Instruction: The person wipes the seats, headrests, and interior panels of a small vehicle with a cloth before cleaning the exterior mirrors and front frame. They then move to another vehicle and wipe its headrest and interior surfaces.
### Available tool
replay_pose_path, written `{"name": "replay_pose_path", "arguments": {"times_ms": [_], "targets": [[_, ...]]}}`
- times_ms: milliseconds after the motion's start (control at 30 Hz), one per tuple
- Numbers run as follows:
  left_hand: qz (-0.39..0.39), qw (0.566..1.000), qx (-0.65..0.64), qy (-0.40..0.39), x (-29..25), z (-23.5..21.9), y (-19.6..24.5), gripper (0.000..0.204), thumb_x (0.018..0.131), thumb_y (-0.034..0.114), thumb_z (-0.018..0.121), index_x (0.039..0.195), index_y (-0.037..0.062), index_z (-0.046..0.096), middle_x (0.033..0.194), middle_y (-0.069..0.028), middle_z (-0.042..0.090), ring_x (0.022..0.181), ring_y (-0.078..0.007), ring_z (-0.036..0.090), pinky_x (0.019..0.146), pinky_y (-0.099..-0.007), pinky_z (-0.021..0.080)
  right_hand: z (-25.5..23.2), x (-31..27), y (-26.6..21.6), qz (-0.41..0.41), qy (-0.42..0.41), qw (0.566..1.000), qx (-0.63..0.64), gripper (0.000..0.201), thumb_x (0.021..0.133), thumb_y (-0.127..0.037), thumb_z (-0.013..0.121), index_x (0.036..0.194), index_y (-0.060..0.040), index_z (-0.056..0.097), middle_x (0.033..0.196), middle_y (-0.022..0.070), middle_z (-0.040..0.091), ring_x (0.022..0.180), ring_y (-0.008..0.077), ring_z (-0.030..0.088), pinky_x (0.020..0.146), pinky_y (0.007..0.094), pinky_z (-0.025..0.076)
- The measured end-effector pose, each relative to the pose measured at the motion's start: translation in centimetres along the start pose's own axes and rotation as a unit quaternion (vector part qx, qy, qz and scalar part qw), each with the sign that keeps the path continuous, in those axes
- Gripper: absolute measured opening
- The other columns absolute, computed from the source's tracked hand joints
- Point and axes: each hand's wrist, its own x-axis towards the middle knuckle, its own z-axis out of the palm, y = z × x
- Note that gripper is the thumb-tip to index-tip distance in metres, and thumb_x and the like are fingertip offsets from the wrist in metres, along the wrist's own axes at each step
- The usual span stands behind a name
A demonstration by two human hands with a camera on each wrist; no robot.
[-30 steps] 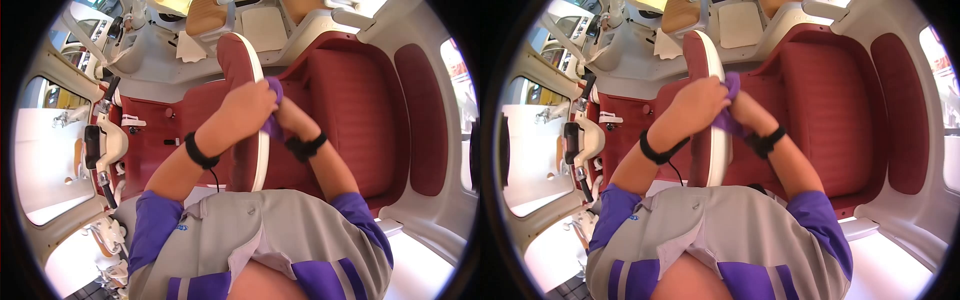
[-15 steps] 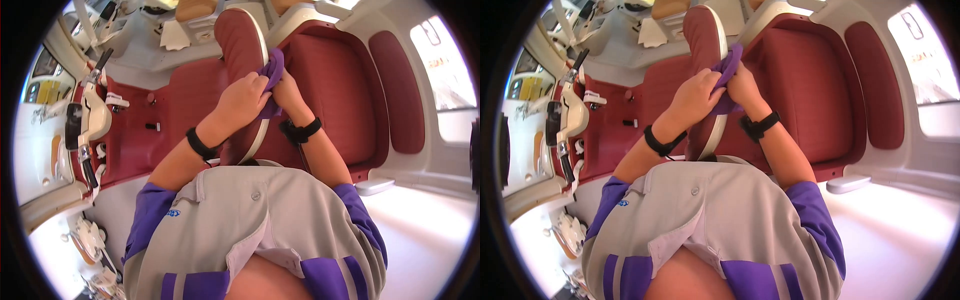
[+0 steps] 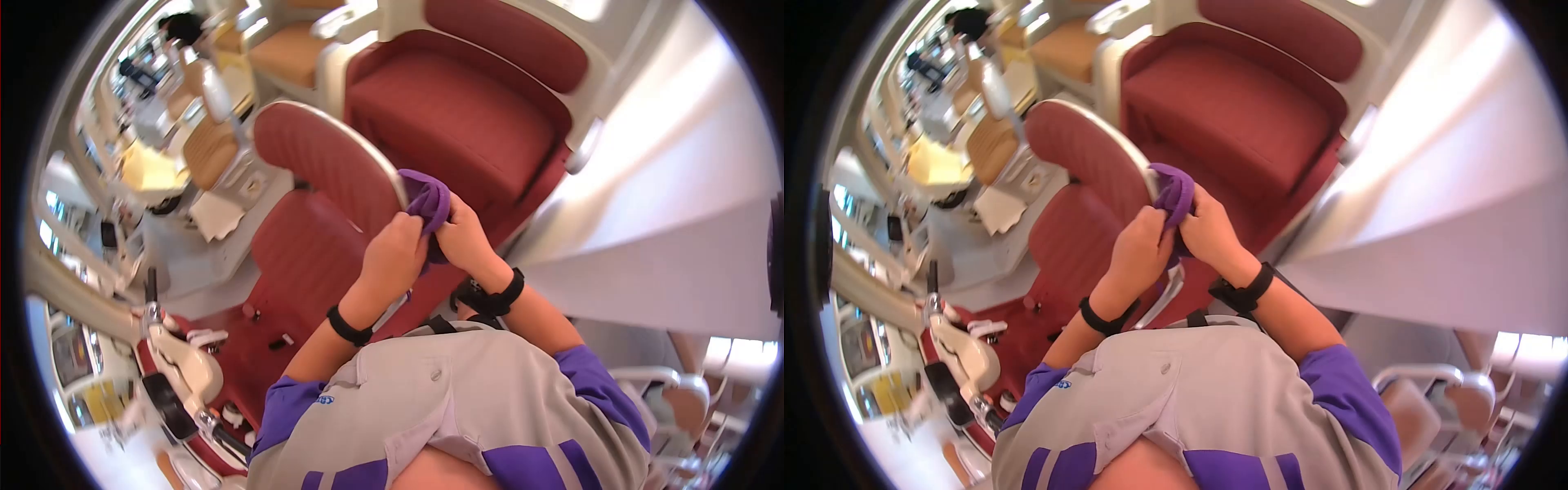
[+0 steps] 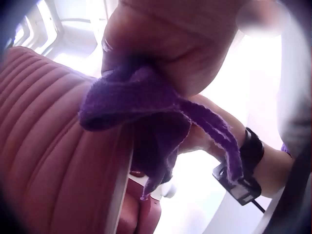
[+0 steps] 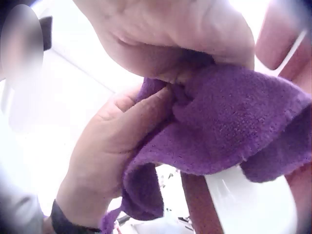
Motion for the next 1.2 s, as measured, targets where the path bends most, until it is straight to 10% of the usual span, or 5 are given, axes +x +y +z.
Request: {"name": "replay_pose_path", "arguments": {"times_ms": [367,467,667,900,1200], "targets": [[0.207,0.938,-0.225,-0.163,-1.1,7.1,15.8,0.019,0.074,-0.007,0.058,0.09,-0.0012,0.05,0.11,-0.0169,0.055,0.09,-0.0305,0.058,0.08,-0.0353,0.049,-11.2,-21.4,-4.1,-0.109,0.329,0.937,-0.039,0.037,0.08,-0.006,0.06,0.116,-0.0028,0.057,0.105,0.0132,0.064,0.097,0.0232,0.062,0.087,0.0344,0.048],[0.034,0.835,-0.442,-0.326,-3.2,9.7,21.3,0.02,0.079,-0.011,0.055,0.088,0.0039,0.046,0.1,-0.0061,0.058,0.084,-0.0088,0.052,0.075,-0.0241,0.047,-14.5,-29.3,-6.0,-0.155,0.388,0.905,-0.077,0.039,0.077,-0.002,0.057,0.116,-0.0029,0.055,0.105,0.0152,0.063,0.099,0.0303,0.061,0.09,0.0362,0.047],[0.147,0.739,-0.474,-0.456,-9.1,17.4,38.4,0.025,0.089,-0.005,0.058,0.11,0.0026,0.048,0.096,-0.0047,0.058,0.085,-0.009,0.053,0.074,-0.024,0.046,-22.5,-46.5,-8.9,-0.17,0.524,0.793,-0.258,0.042,0.076,0.001,0.056,0.118,-0.0021,0.054,0.106,0.0154,0.063,0.098,0.0305,0.063,0.087,0.0356,0.049],[0.291,0.591,-0.44,-0.611,-15.7,22.9,52.0,0.029,0.101,0.018,0.053,0.125,0.0024,0.051,0.098,0.0006,0.055,0.088,-0.0067,0.05,0.077,-0.0232,0.044,-28.3,-61.6,-6.4,-0.125,0.674,0.723,-0.092,0.042,0.078,0.005,0.057,0.119,-0.0018,0.054,0.103,0.0091,0.065,0.094,0.0162,0.063,0.078,0.0288,0.051],[0.229,0.627,-0.429,-0.609,-17.6,36.2,58.0,0.022,0.099,0.017,0.057,0.113,0.0004,0.061,0.095,-0.0056,0.064,0.087,-0.0119,0.057,0.079,-0.0261,0.047,-34.0,-67.4,-2.1,-0.007,0.773,0.629,-0.078,0.043,0.079,0.007,0.057,0.12,0.0008,0.052,0.102,0.0099,0.063,0.086,0.0129,0.063,0.071,0.0276,0.052]]}}
